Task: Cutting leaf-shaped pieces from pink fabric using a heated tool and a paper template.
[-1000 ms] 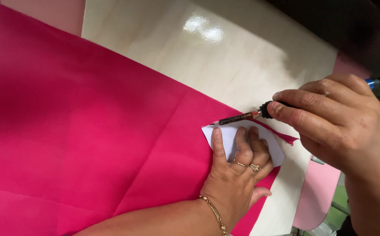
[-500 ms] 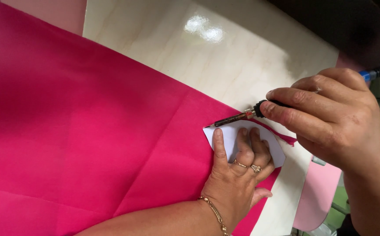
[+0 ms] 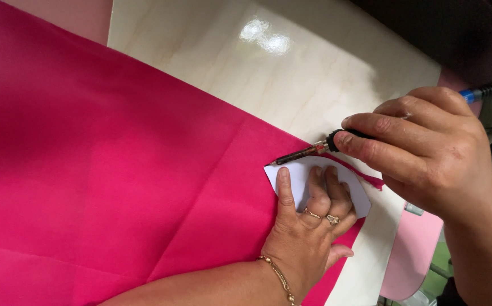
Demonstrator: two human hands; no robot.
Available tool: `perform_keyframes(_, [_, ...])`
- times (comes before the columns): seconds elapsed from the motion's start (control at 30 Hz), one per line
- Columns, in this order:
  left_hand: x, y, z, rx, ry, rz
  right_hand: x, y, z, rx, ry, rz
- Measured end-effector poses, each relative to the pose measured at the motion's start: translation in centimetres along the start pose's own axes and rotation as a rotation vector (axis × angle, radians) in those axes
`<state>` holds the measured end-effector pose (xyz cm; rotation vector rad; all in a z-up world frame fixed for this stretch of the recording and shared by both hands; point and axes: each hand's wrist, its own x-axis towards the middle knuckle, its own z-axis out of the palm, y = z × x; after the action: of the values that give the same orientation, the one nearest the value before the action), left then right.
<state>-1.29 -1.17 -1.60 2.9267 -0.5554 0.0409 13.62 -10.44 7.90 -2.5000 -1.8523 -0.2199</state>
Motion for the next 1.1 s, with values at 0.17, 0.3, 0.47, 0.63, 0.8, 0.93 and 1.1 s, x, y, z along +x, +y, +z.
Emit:
perform_keyframes(0.17, [0.0,0.0,0.1,-0.016,0.010,-0.001,-0.3,0.3,0.3,0.024,0.003,0.011])
perform_keyframes(0.3, [0.0,-0.1,0.0,-0.011,0.004,0.006,-0.5,0.3,0.7,0.048,0.019,0.024])
perform_keyframes(0.47, [0.0,-0.1,-0.1,0.005,0.010,-0.003,-0.7,0.5,1.0,0.064,0.036,0.029])
perform_keyframes(0.63, [0.0,-0.2,-0.1,-0.001,0.022,-0.002,-0.9,0.7,1.0,0.066,0.035,0.040])
perform_keyframes(0.8, [0.0,-0.2,-0.2,0.024,0.015,0.003,-1.1,0.7,1.0,0.075,0.030,0.056])
perform_keyframes(0.93, [0.0,-0.2,-0.2,0.013,0.017,0.004,-1.2,0.8,1.0,0.087,0.028,0.064])
perform_keyframes(1.1, [0.0,-0.2,-0.1,0.013,0.026,0.006,-1.6,1.0,1.1,0.093,0.030,0.071])
